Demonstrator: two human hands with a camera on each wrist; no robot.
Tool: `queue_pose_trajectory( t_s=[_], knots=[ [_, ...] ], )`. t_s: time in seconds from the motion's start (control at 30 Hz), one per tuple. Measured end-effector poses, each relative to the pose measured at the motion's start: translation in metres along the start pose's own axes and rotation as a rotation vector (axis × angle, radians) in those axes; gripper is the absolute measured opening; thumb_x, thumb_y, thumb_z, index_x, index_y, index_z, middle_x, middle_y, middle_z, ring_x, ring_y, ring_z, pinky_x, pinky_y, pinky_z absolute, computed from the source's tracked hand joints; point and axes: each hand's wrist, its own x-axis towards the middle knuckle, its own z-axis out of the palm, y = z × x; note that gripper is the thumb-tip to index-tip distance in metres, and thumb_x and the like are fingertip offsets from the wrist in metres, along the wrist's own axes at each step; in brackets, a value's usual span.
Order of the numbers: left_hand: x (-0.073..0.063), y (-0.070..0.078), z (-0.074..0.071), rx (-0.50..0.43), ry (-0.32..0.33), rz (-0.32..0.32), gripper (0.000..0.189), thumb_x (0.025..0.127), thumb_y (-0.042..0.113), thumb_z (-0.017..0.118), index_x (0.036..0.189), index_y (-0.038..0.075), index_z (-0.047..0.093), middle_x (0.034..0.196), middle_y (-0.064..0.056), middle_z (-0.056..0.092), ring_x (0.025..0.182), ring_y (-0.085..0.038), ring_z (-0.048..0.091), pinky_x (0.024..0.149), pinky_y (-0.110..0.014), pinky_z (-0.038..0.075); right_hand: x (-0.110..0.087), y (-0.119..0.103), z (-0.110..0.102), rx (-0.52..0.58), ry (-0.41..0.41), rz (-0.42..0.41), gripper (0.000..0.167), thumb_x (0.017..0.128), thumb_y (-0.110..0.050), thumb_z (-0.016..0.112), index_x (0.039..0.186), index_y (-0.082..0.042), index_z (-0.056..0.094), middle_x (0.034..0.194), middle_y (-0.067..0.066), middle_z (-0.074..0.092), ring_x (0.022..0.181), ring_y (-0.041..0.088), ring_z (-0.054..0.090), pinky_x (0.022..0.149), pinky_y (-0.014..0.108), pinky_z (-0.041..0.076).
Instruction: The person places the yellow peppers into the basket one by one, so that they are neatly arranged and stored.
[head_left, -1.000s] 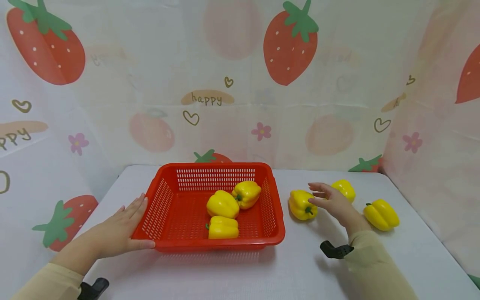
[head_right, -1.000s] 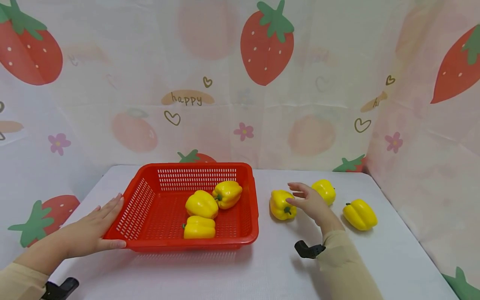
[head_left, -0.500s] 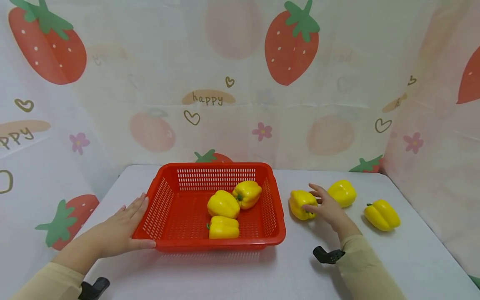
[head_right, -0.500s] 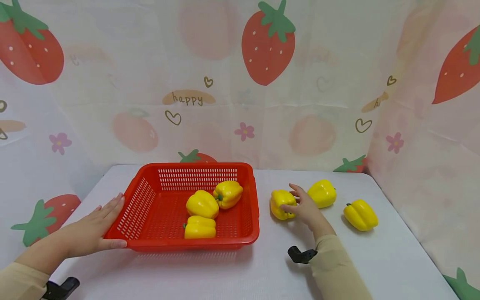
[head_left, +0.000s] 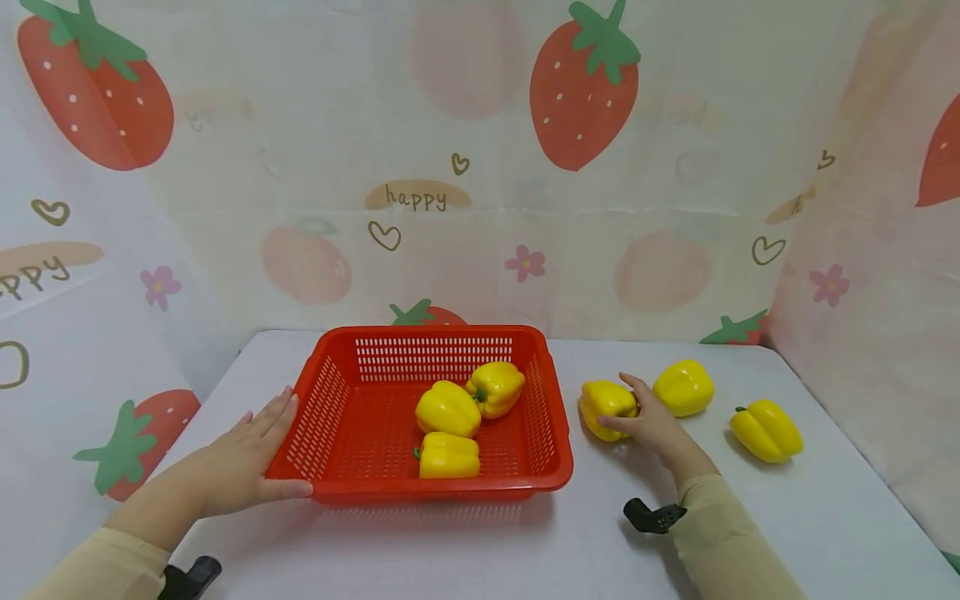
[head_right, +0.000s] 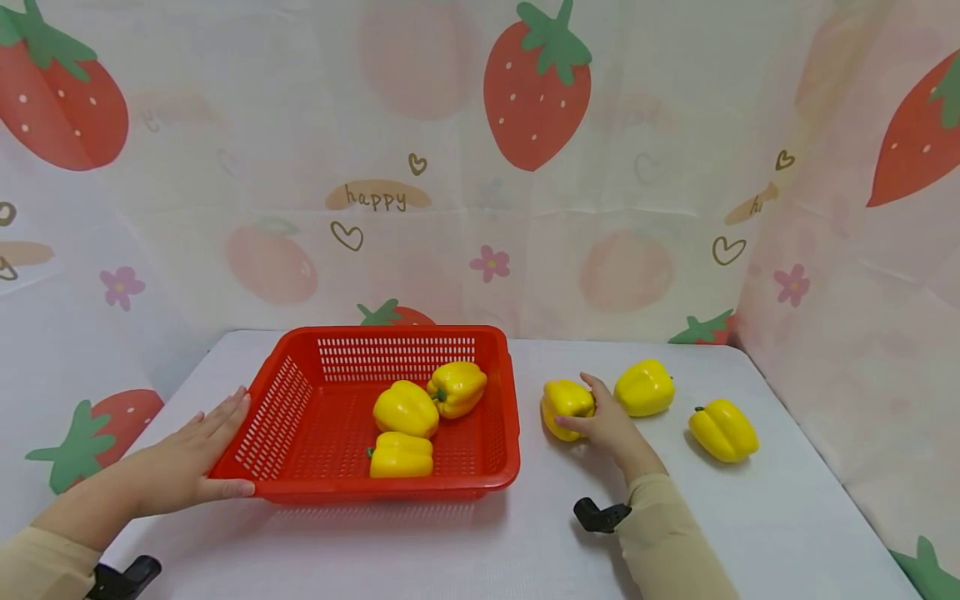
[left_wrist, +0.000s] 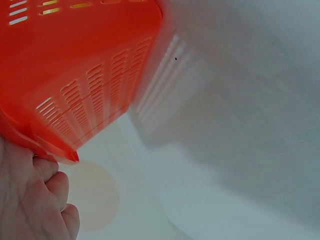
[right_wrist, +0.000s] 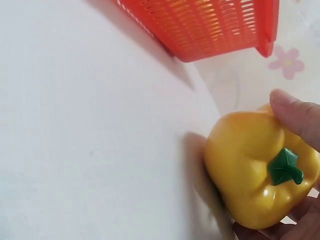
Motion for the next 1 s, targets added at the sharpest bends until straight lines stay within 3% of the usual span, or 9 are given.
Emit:
queue_pose_trajectory(
  t_s=[0.17,0.53,1.0],
  knots=[
    [0.000,0.001,0.000,-0.003,0.003,0.000,0.119,0.067,0.077,0.051,0.145,-0.001,0.008,0.151,-0.020,0.009,0.136,-0.039,0.013,0.105,-0.059,0.017,-0.001,0.002,-0.003,0.010,-0.002,0.022,0.106,0.068,-0.054,0.073,0.147,-0.016,0.013,0.148,0.019,0.018,0.130,0.039,0.024,0.104,0.060,0.020],
    [-0.001,0.003,-0.001,-0.010,0.007,-0.004,0.119,0.067,0.077,0.051,0.145,-0.001,0.008,0.151,-0.020,0.010,0.136,-0.039,0.014,0.105,-0.059,0.017,-0.005,0.004,-0.008,0.014,-0.006,0.028,0.090,0.069,-0.051,0.074,0.140,-0.016,0.030,0.139,0.014,0.036,0.119,0.034,0.037,0.102,0.057,0.029],
    [-0.002,0.003,-0.001,-0.010,0.004,-0.001,0.119,0.066,0.078,0.051,0.145,-0.001,0.009,0.151,-0.019,0.009,0.136,-0.038,0.013,0.105,-0.059,0.017,-0.013,-0.005,-0.020,0.023,-0.017,-0.026,0.093,0.069,-0.053,0.072,0.142,-0.015,0.028,0.140,0.016,0.033,0.120,0.035,0.035,0.101,0.056,0.030]
  ],
)
